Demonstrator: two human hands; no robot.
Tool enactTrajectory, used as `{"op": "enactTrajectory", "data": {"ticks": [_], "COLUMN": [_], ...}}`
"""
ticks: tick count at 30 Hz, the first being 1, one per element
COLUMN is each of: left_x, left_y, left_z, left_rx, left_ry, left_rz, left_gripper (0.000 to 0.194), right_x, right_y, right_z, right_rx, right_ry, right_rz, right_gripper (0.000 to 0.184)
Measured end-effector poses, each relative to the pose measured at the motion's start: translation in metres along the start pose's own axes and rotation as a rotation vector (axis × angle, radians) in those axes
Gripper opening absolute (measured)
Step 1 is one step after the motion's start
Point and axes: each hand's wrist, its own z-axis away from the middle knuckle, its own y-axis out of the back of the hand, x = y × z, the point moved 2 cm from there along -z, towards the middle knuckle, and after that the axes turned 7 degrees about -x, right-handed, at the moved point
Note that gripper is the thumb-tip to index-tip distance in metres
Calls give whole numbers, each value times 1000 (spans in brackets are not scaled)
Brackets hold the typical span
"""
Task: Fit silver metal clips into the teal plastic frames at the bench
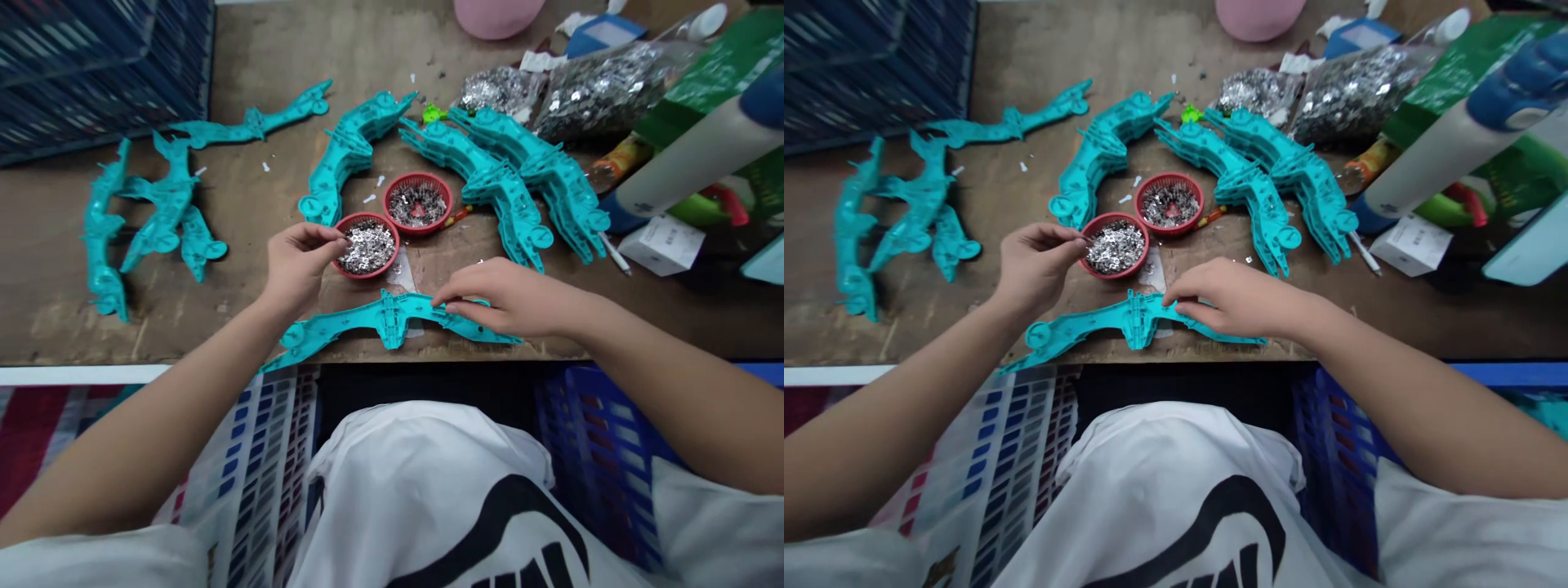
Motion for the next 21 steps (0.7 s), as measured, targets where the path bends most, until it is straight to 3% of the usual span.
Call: {"op": "enactTrajectory", "data": {"ticks": [5, 9, 12, 18, 21], "left_x": [18, 33, 42, 46, 42], "left_y": [-20, -36, -47, -61, -58], "left_z": [26, 52, 71, 98, 95], "left_rx": [-106, -211, -295, -369, -386], "left_ry": [102, 217, 285, 380, 321], "left_rz": [316, 418, 476, 507, 410], "left_gripper": [43, 44, 47, 47, 43], "right_x": [8, 7, 3, -6, -3], "right_y": [-15, -34, -48, -65, -61], "right_z": [-8, -19, -27, -32, -30], "right_rx": [191, 369, 433, 354, 295], "right_ry": [96, 136, 152, 106, 60], "right_rz": [13, 82, 147, 254, 264], "right_gripper": [34, 45, 46, 42, 38]}}
